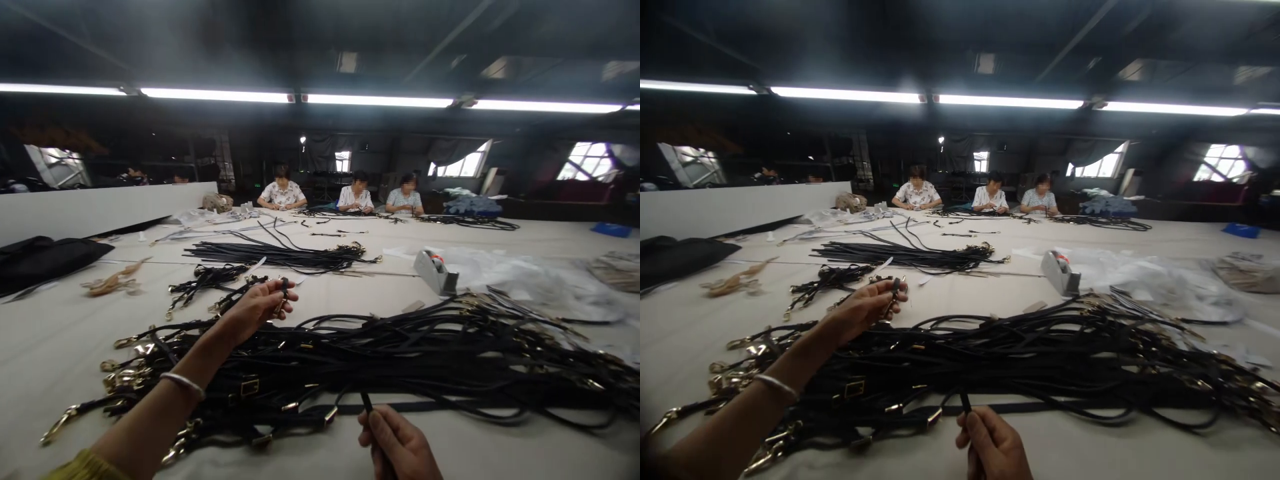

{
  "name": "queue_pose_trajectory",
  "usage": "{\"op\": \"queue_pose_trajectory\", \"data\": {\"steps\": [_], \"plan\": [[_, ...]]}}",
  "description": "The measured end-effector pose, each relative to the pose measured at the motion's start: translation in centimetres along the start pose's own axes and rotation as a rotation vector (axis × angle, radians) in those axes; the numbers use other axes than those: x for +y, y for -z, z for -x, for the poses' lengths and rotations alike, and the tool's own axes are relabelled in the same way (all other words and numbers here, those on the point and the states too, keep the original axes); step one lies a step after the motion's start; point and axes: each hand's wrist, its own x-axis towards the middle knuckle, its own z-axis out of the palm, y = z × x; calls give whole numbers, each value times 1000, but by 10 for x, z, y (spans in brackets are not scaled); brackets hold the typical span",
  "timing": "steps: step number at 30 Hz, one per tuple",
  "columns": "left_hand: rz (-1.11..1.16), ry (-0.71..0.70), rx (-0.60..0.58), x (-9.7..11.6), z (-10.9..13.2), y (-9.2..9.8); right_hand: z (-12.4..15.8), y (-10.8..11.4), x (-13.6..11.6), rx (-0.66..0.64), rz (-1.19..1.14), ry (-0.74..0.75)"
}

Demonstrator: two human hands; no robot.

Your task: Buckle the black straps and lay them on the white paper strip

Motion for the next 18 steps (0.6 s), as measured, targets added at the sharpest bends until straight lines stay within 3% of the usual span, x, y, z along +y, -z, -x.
{"op": "queue_pose_trajectory", "data": {"steps": [2, 5, 8, 10, 14, 18], "plan": [[-20, 13, 83, -11, -6, -5, -1, 1, -4, -35, -18, -5], [-58, 33, 289, -16, -30, 7, 1, 6, -7, -65, -6, 14], [-51, -19, 387, -6, -47, 21, 7, 12, -6, -56, -9, 13], [-60, -111, 381, 6, -47, 19, 11, 14, -6, -51, -26, 18], [-143, -222, 129, 15, -16, -16, 17, 13, -15, -72, -111, 62], [-309, -153, -253, -12, 38, -58, 25, 4, -38, -152, -286, 15]]}}
